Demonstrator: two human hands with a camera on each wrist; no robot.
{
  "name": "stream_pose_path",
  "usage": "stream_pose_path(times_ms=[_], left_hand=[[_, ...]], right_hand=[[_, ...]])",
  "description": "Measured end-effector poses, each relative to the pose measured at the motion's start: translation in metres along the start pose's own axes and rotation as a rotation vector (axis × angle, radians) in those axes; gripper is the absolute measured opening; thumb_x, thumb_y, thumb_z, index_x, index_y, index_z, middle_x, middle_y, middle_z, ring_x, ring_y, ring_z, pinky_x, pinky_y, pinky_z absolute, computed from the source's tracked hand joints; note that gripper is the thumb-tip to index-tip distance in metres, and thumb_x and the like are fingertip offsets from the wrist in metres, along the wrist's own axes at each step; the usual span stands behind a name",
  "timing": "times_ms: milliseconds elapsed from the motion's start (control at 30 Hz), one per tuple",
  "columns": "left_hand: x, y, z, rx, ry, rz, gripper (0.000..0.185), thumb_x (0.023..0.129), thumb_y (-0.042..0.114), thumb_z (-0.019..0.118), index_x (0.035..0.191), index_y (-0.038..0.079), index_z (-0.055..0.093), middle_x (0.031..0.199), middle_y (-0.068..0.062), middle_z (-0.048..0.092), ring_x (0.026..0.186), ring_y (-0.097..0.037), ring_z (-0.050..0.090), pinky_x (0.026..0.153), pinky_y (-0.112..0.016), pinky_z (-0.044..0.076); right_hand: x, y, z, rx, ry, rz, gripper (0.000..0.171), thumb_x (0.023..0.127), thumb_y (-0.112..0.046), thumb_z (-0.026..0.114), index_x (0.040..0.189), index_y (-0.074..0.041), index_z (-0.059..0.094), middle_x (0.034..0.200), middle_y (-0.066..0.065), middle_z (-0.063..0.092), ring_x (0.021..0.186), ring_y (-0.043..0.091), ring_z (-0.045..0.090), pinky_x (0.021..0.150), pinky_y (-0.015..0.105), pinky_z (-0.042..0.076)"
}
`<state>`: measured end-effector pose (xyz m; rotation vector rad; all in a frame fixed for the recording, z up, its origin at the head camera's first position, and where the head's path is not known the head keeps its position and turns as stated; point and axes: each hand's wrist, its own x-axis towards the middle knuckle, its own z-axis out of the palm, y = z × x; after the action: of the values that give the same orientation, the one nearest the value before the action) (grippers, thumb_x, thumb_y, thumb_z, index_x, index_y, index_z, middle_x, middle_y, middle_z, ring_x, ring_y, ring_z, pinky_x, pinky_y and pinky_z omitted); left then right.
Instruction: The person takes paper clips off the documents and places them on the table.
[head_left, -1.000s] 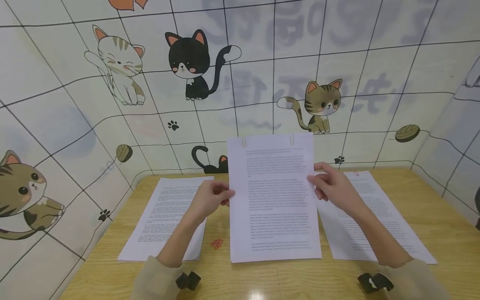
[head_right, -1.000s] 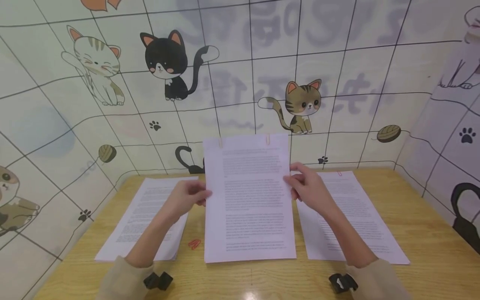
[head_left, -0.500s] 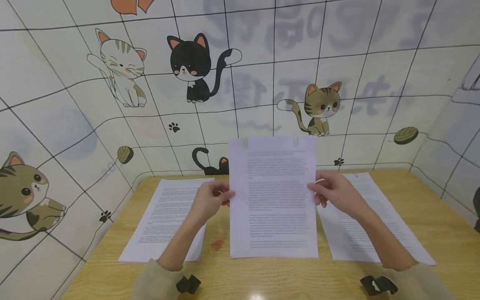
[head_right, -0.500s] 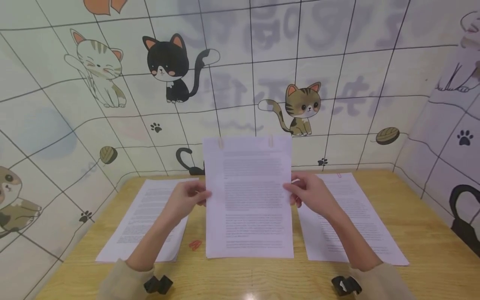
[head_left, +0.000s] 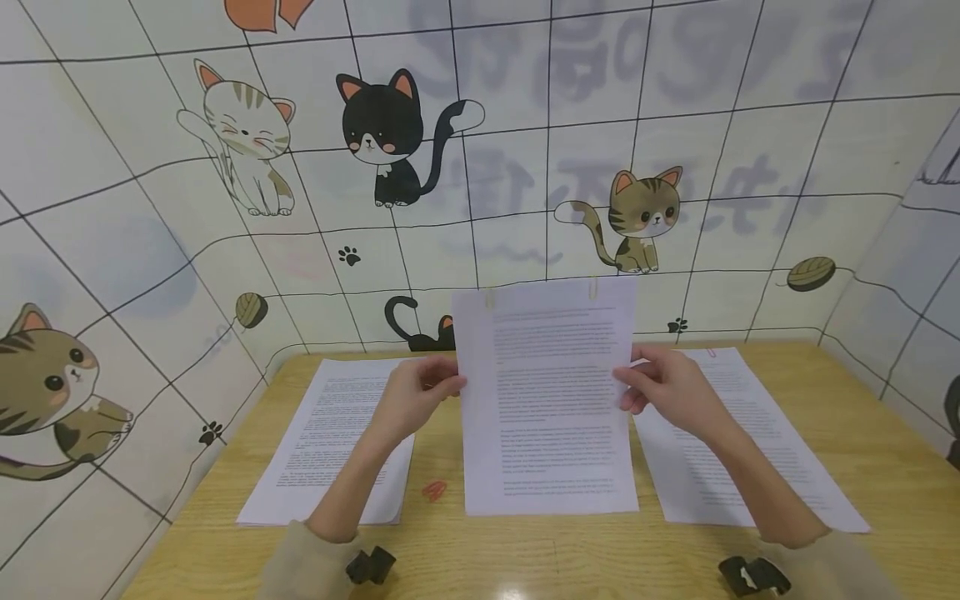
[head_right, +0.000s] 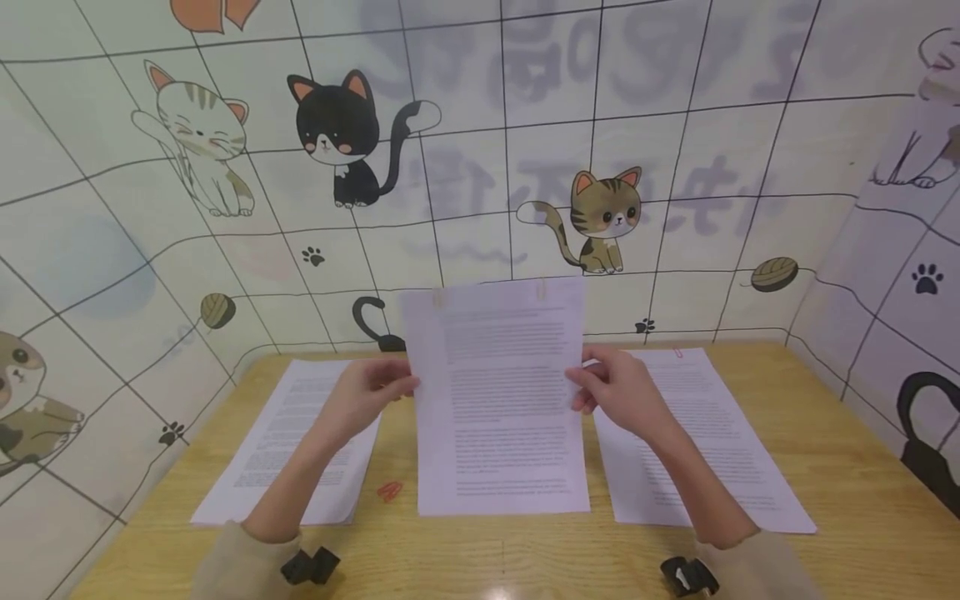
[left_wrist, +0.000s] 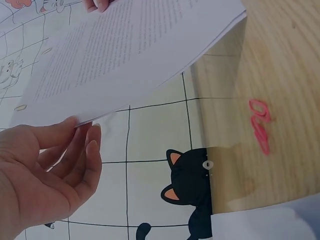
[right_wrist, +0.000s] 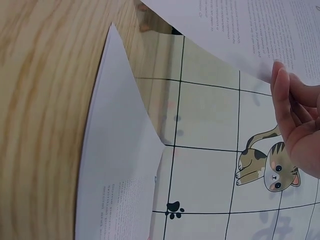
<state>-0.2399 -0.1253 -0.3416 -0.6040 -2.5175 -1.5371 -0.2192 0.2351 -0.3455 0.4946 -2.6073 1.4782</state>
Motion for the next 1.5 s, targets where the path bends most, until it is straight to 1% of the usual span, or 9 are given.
stream_pose_path(times_ms=[67, 300, 367, 567, 800, 967, 1133, 1333, 1500], left_hand=[[0.000, 0.002, -0.003, -0.004, 0.016, 0.022, 0.014, 0.092, 0.007, 0.074, 0.105, 0.006, 0.074, 0.095, -0.004, 0.074, 0.087, -0.027, 0.071, 0.074, -0.029, 0.054], [-0.001, 0.011, -0.009, -0.001, 0.084, 0.084, 0.015, 0.093, 0.010, 0.074, 0.107, 0.009, 0.073, 0.098, -0.001, 0.072, 0.088, -0.015, 0.067, 0.080, -0.029, 0.054], [-0.001, 0.012, -0.010, -0.009, 0.112, 0.116, 0.015, 0.093, 0.009, 0.074, 0.107, 0.009, 0.072, 0.099, -0.001, 0.072, 0.089, -0.015, 0.068, 0.082, -0.029, 0.054], [-0.003, 0.019, -0.012, -0.039, 0.209, 0.238, 0.017, 0.092, 0.008, 0.075, 0.108, 0.006, 0.072, 0.098, -0.005, 0.073, 0.088, -0.018, 0.068, 0.082, -0.026, 0.054], [-0.006, 0.024, -0.013, -0.019, 0.291, 0.323, 0.020, 0.092, 0.010, 0.075, 0.112, 0.009, 0.073, 0.098, -0.002, 0.072, 0.084, -0.016, 0.066, 0.082, -0.022, 0.051], [-0.007, 0.029, -0.011, 0.007, 0.317, 0.402, 0.018, 0.091, 0.007, 0.075, 0.109, 0.008, 0.074, 0.102, -0.001, 0.074, 0.082, -0.016, 0.064, 0.079, -0.020, 0.049], [-0.007, 0.030, -0.010, 0.027, 0.327, 0.462, 0.016, 0.090, 0.005, 0.076, 0.106, 0.005, 0.074, 0.100, -0.001, 0.074, 0.086, -0.016, 0.064, 0.080, -0.021, 0.049], [-0.007, 0.031, -0.009, 0.032, 0.347, 0.476, 0.010, 0.090, 0.005, 0.076, 0.100, 0.005, 0.074, 0.094, -0.001, 0.074, 0.084, -0.016, 0.066, 0.080, -0.021, 0.051], [-0.008, 0.033, -0.008, 0.029, 0.346, 0.482, 0.006, 0.090, 0.004, 0.075, 0.096, 0.004, 0.073, 0.091, -0.001, 0.074, 0.083, -0.017, 0.067, 0.080, -0.020, 0.052]], right_hand=[[0.000, -0.001, 0.001, -0.025, 0.013, -0.003, 0.018, 0.100, -0.006, 0.063, 0.114, 0.004, 0.059, 0.070, 0.008, 0.069, 0.063, 0.030, 0.068, 0.060, 0.031, 0.058], [-0.002, -0.003, 0.004, -0.092, 0.045, -0.030, 0.014, 0.100, -0.006, 0.063, 0.110, 0.002, 0.061, 0.067, 0.004, 0.068, 0.061, 0.024, 0.067, 0.058, 0.028, 0.055], [-0.002, -0.003, 0.005, -0.113, 0.053, -0.039, 0.013, 0.099, -0.007, 0.064, 0.109, 0.002, 0.061, 0.067, 0.003, 0.068, 0.060, 0.022, 0.067, 0.057, 0.028, 0.055], [-0.002, -0.004, 0.009, -0.152, 0.063, -0.067, 0.010, 0.100, -0.008, 0.064, 0.104, -0.001, 0.059, 0.066, 0.000, 0.067, 0.060, 0.023, 0.067, 0.056, 0.028, 0.054], [-0.003, -0.004, 0.013, -0.174, 0.062, -0.087, 0.007, 0.099, -0.008, 0.065, 0.103, -0.003, 0.061, 0.065, -0.001, 0.066, 0.059, 0.016, 0.064, 0.055, 0.028, 0.052], [-0.003, -0.004, 0.015, -0.182, 0.055, -0.101, 0.005, 0.099, -0.006, 0.065, 0.101, -0.004, 0.061, 0.065, -0.002, 0.064, 0.059, 0.015, 0.062, 0.054, 0.027, 0.051], [-0.003, -0.008, 0.016, -0.193, 0.060, -0.109, 0.004, 0.098, -0.005, 0.065, 0.100, -0.004, 0.061, 0.065, -0.002, 0.064, 0.058, 0.014, 0.061, 0.053, 0.026, 0.050], [-0.004, -0.012, 0.017, -0.183, 0.060, -0.129, 0.005, 0.098, -0.006, 0.065, 0.097, -0.002, 0.062, 0.064, -0.002, 0.064, 0.057, 0.013, 0.061, 0.055, 0.025, 0.053], [-0.004, -0.011, 0.018, -0.183, 0.055, -0.135, 0.007, 0.098, -0.007, 0.066, 0.097, -0.001, 0.062, 0.063, -0.003, 0.063, 0.057, 0.013, 0.061, 0.055, 0.025, 0.053]])
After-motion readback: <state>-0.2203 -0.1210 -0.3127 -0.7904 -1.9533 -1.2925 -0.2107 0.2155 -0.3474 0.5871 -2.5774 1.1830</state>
